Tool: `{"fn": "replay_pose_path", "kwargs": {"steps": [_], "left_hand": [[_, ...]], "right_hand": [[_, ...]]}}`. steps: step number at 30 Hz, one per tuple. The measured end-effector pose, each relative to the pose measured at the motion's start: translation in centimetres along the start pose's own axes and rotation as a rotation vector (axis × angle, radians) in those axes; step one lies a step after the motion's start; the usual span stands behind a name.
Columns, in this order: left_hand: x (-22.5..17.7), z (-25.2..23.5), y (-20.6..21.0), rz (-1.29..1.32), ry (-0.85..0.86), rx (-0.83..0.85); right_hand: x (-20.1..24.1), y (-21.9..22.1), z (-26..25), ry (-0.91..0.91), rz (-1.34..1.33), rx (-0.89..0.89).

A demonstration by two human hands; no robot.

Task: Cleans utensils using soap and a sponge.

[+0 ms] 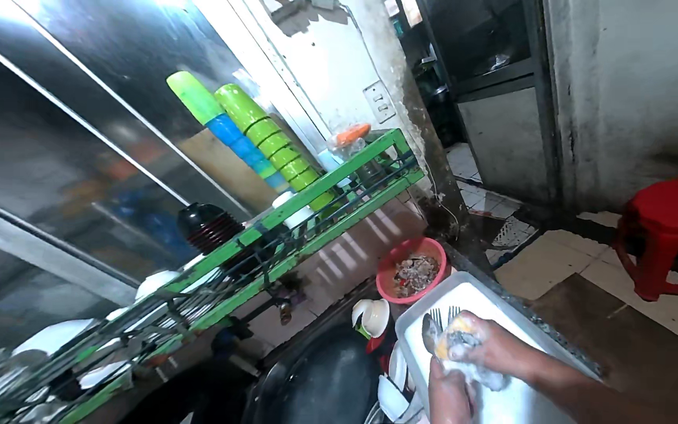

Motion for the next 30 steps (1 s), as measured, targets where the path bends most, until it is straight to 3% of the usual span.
{"fn": "replay_pose_path", "kwargs": {"steps": [4, 8, 10, 13, 15, 19, 24, 30], "left_hand": [[1.1, 0.4, 0.5, 0.028, -0.032, 0.028], [1.2, 0.4, 0.1, 0.201, -0.052, 0.055], [0.9, 0.7, -0.1, 0.241, -0.032, 0.091], [0.7, 1.3, 0.0, 0.253, -0.031, 0.169], [0.9, 1.5, -0.3, 0.238, -0.049, 0.184], [0.9, 1.1, -0.6, 0.113, -0.018, 0.107], [0.3, 0.1, -1.0, 0.002, 0.049, 0.034], [0.7, -0.2, -1.6, 0.193, -0.055, 0.153]], "right_hand": [[0.1, -2.2, -1.8, 0.031, 0.297, -0.156], [-0.5, -3.7, -3.3, 0.03, -0.029, -0.409], [-1.0, -2.9, -3.3, 0.056, -0.14, -0.311], [0.1, -1.6, -2.2, 0.092, -0.062, -0.106], [1.2, -2.5, -2.0, 0.077, -0.04, -0.167], [1.0, -4.1, -2.8, 0.129, -0.295, -0.416], [1.0, 0.3, -0.6, 0.201, -0.307, -0.178], [1.7, -1.8, -1.3, 0.257, -0.209, -0.145]]}}
Point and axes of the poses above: each hand's wrist, its own z-axis away from the middle knuckle, its own y-axis out of the palm, x = y × z, the point moved 2 cm from there along -z, towards the middle knuckle, and after that the axes turned 11 degrees about -z, right-handed, at the moved point
